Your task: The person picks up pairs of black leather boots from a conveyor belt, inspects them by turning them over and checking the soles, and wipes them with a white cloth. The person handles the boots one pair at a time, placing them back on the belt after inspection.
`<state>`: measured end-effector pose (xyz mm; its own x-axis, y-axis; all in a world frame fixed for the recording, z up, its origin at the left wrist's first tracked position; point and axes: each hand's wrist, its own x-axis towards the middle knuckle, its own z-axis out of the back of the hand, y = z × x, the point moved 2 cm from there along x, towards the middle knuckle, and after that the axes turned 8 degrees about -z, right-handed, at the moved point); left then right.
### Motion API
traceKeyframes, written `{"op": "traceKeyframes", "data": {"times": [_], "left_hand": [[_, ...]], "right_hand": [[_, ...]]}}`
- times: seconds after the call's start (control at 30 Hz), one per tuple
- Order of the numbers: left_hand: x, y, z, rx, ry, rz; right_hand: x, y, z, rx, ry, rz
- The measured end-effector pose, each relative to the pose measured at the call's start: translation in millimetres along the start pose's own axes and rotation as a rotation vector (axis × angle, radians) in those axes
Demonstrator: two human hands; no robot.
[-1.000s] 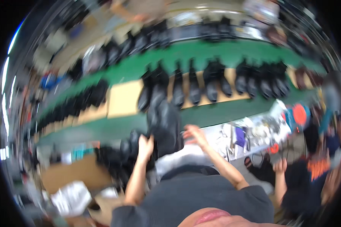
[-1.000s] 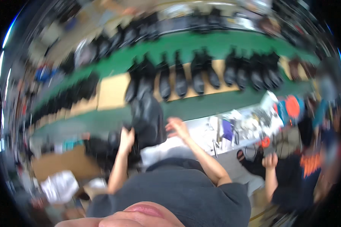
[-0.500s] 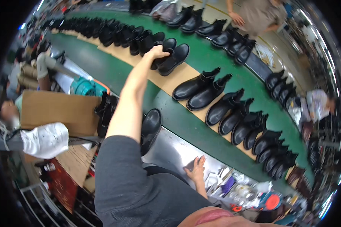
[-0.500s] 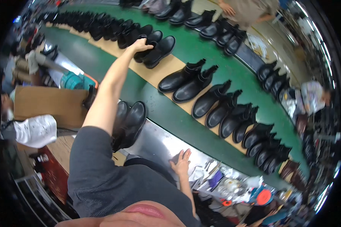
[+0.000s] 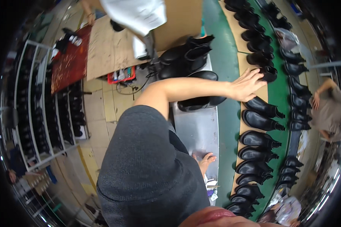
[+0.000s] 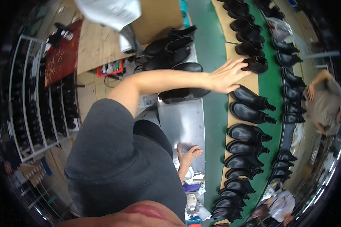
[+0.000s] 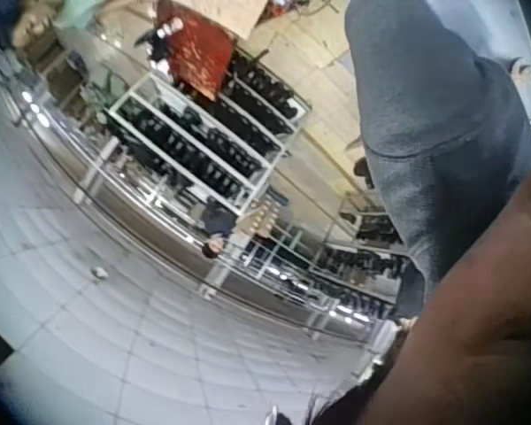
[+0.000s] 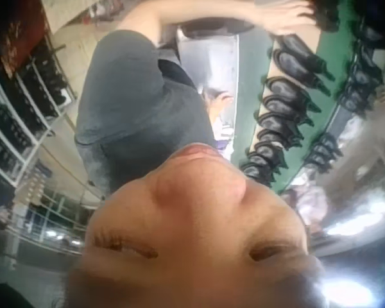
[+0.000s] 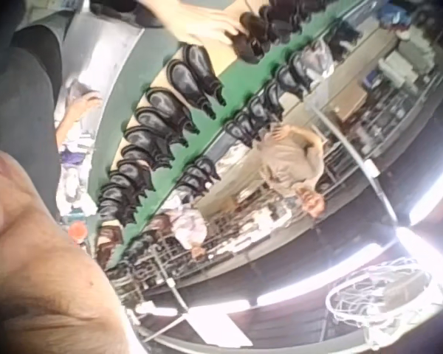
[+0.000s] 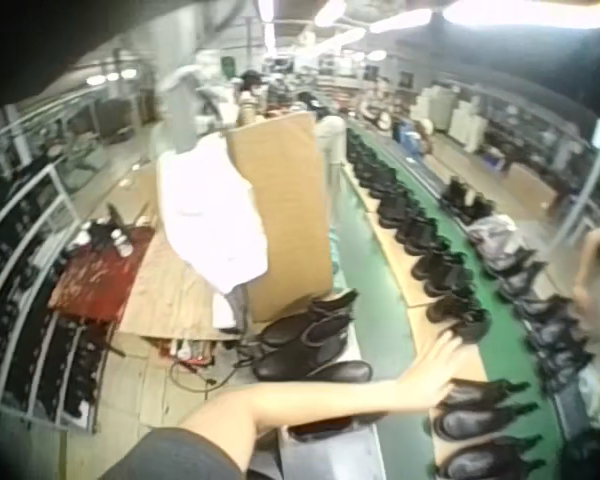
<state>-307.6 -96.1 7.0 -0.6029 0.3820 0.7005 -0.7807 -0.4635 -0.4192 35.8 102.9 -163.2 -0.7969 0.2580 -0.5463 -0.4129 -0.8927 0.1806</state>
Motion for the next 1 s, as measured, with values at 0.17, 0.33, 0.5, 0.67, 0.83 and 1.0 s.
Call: {"op": "traceKeyframes", "data": {"times": [0.17, 0.33, 0.5, 0.67, 0.83, 1.0], "left_hand": [[-142, -77, 116, 0.109, -0.306, 0.306], [-315, -116, 156, 0.408, -0.443, 0.814], [-521, -102, 125, 0.268, -0.180, 1.612], [-741, -66, 145, -0.398, 0.545, 2.002], [-631, -82, 111, -0.646, 0.388, 1.916], [-604, -1, 154, -0.648, 0.530, 1.809]], "right_hand": [[6, -6, 4, -0.232, -0.029, 0.081], [-3, -7, 0, -0.336, -0.110, 0.131], [-8, 6, 5, -0.291, -0.128, 0.149], [-36, 3, -13, 0.257, -0.257, 0.165], [-99, 50, -15, 0.503, -0.579, 0.236], [-134, 110, -90, 0.451, -0.176, 0.154]]}}
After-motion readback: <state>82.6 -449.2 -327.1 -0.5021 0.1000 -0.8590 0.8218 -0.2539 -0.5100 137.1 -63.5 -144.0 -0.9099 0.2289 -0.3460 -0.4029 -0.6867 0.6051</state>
